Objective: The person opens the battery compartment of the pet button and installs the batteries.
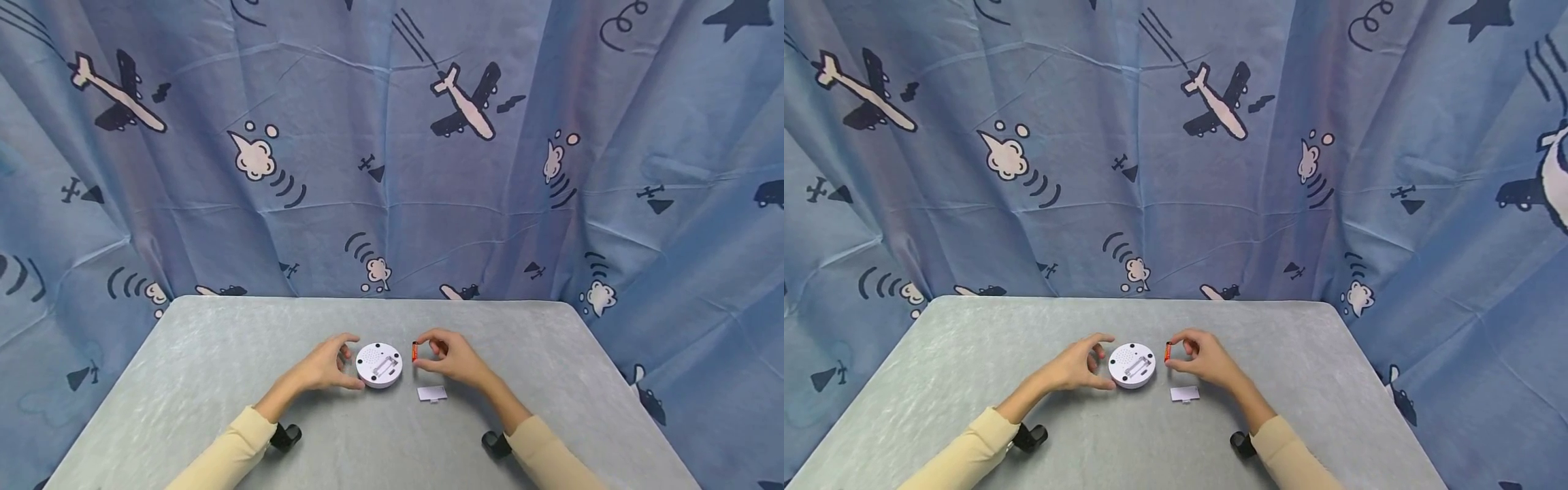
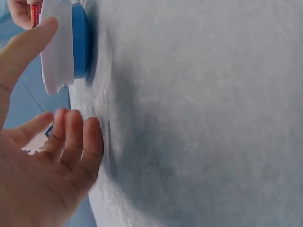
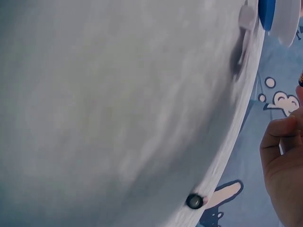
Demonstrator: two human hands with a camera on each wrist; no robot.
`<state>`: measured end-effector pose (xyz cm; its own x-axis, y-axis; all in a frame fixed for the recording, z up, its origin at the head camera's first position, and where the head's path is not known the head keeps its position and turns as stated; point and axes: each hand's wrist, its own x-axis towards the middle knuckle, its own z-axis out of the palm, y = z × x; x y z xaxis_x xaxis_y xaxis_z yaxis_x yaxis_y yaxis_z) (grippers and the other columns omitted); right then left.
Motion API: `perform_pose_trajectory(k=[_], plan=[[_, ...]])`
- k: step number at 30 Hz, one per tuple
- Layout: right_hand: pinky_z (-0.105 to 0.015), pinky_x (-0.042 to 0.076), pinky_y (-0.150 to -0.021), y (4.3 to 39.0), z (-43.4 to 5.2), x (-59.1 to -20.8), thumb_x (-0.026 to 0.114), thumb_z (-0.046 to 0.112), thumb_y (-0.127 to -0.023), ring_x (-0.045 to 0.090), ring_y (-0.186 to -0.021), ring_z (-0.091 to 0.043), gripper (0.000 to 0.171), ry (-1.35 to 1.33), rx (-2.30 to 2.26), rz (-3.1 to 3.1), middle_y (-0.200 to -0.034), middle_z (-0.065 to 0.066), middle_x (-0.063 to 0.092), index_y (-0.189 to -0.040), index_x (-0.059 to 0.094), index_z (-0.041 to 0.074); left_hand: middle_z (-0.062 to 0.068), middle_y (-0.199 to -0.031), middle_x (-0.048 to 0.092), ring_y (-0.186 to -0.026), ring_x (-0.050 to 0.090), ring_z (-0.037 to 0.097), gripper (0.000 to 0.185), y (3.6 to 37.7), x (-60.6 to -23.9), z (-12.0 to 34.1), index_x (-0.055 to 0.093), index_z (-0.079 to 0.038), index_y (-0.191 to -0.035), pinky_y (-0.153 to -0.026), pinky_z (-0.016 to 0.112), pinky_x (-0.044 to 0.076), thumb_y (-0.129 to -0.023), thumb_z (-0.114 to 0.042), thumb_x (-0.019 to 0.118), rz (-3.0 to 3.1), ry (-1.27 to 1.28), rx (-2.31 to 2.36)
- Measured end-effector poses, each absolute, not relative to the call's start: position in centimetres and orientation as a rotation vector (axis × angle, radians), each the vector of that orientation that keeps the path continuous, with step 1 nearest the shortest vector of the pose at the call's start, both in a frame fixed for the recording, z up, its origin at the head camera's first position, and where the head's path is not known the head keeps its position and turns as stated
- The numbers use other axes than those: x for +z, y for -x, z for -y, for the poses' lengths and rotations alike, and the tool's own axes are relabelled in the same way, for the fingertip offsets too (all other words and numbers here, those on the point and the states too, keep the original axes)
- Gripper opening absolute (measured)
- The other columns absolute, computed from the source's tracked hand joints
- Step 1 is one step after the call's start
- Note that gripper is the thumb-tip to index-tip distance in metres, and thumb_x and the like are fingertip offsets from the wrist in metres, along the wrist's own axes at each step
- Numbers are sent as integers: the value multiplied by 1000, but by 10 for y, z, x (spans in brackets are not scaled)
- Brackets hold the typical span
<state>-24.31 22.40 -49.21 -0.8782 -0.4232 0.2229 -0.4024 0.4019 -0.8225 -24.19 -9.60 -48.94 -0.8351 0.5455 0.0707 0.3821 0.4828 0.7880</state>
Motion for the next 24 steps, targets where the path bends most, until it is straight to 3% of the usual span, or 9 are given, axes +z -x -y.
perform_pose_trajectory(k=[3, 6, 11, 20, 24], plan=[[-22, 34, -54, 243, -219, -492, 88, 16, -81, 41, -62, -8, 34, 791, -1522, -2601, -77, -5, 50, -111, 72, 7, 26, -132, 54, -114, 60, 39, 87, 243, -489, 96, 42, 8, -146, -90, 43, 53, -76, -12, 91, -2439, -860, 1349], [-22, 33, -53, 244, -214, -493, 88, 15, -81, 40, -61, -7, 33, 811, -1519, -2599, -76, -3, 49, -110, 73, 9, 29, -143, 47, -121, 57, 42, 81, 243, -490, 93, 41, 11, -146, -90, 43, 54, -80, -3, 86, -2333, -912, 1414], [-21, 33, -53, 243, -208, -495, 89, 18, -81, 41, -62, -8, 35, 816, -1504, -2587, -76, -8, 51, -111, 73, 10, 24, -129, 56, -104, 65, 31, 73, 242, -489, 89, 48, 12, -140, -82, 36, 57, -80, -2, 85, -2347, -905, 1422], [-22, 31, -56, 243, -197, -496, 87, 5, -81, 39, -63, -9, 37, 822, -1456, -2592, -80, -28, 52, -113, 70, -1, 13, -111, 59, -89, 65, 24, 73, 242, -492, 86, 55, 11, -134, -77, 34, 56, -74, -10, 92, -2476, -916, 1371], [-22, 31, -55, 243, -192, -495, 87, 4, -81, 39, -62, -10, 36, 843, -1437, -2591, -79, -30, 51, -112, 69, -3, 8, -107, 58, -86, 63, 20, 72, 242, -494, 86, 58, 7, -130, -77, 32, 54, -73, -15, 94, -2512, -915, 1344]])
